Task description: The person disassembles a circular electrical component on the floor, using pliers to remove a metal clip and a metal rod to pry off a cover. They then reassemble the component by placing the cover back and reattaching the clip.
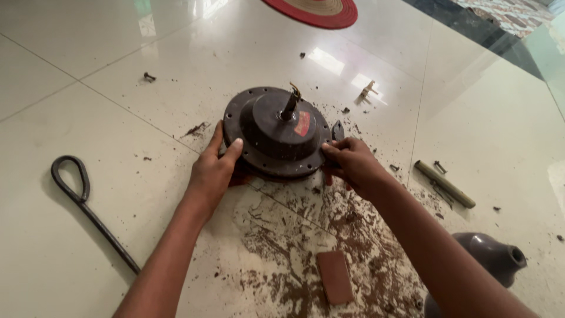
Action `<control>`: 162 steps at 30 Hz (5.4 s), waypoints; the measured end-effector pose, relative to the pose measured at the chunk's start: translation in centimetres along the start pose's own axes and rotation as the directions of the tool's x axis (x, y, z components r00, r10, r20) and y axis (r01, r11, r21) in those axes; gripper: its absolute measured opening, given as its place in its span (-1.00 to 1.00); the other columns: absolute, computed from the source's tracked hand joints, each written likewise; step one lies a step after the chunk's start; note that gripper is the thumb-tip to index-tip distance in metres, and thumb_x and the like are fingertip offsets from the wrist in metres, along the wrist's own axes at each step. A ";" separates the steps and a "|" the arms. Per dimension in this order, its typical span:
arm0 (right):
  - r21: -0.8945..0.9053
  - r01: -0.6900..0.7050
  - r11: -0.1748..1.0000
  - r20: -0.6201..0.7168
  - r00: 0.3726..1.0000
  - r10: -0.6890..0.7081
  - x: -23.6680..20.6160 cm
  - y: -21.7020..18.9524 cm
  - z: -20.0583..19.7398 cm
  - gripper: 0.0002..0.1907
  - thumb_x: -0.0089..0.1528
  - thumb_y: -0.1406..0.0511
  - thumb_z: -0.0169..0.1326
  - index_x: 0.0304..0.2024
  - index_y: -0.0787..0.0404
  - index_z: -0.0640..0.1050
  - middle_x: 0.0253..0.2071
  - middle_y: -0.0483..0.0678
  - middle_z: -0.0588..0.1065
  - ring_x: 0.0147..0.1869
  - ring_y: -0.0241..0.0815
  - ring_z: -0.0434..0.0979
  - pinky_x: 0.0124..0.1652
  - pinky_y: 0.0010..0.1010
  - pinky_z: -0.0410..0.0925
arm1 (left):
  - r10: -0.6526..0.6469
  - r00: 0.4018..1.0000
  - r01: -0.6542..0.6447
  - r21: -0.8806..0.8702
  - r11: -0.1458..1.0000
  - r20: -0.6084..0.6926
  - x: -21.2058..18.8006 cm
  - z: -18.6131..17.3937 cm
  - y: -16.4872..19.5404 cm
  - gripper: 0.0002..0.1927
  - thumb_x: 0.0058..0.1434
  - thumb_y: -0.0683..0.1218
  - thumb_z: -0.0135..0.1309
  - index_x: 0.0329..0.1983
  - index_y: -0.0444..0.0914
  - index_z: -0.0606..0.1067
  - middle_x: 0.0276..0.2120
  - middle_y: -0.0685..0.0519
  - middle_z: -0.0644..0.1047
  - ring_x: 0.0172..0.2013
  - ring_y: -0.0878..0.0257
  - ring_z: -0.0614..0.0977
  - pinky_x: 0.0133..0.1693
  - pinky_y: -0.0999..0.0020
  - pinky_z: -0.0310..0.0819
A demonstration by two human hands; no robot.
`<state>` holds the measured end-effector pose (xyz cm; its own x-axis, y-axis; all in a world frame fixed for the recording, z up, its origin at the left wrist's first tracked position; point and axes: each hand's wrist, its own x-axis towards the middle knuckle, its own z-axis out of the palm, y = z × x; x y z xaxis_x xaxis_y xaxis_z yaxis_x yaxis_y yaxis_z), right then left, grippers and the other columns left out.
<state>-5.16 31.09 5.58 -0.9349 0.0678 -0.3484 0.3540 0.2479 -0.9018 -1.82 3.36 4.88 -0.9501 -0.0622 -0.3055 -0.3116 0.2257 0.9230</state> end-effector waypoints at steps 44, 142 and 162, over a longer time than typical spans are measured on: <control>-0.374 0.005 0.928 -0.056 0.998 -0.028 0.6 -5.0 6.1 0.19 0.07 0.07 0.28 0.51 0.03 -0.19 0.47 0.34 -0.07 0.51 0.40 0.04 0.37 0.35 0.08 | 0.015 1.000 -0.014 -0.270 0.963 0.003 1.7 0.5 -1.5 -0.36 0.40 0.12 -0.38 0.55 -0.04 0.03 0.44 0.01 0.25 0.40 0.15 0.31 0.36 0.23 0.16; -0.265 0.189 0.946 -0.223 0.942 -0.251 7.7 -11.2 2.5 -0.60 0.41 0.17 -0.13 -0.03 0.38 0.54 -0.26 0.12 0.57 -0.27 -0.16 0.57 -0.21 -0.29 0.46 | -0.125 0.992 0.126 -0.045 0.991 0.021 2.7 -1.6 -1.5 -0.32 0.35 0.00 -0.08 0.54 0.17 0.10 -0.59 0.19 0.29 -0.56 0.37 0.27 -0.43 0.36 0.31; -0.249 0.119 0.961 -0.128 0.980 -0.154 11.8 -10.4 1.0 -0.56 0.40 0.19 -0.12 0.07 0.46 0.52 -0.21 0.15 0.59 -0.29 -0.16 0.61 -0.21 -0.27 0.52 | -0.082 0.997 0.081 -0.053 0.995 -0.010 3.4 -1.9 -1.8 -0.33 0.33 0.00 -0.04 0.52 0.17 0.16 -0.42 0.12 0.51 -0.44 0.35 0.45 -0.25 0.40 0.45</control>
<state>-19.81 28.37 10.61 -0.9738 0.1517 -0.1693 0.2227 0.4867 -0.8447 -4.49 0.91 2.66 -0.9215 -0.0899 -0.3778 -0.3879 0.1676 0.9063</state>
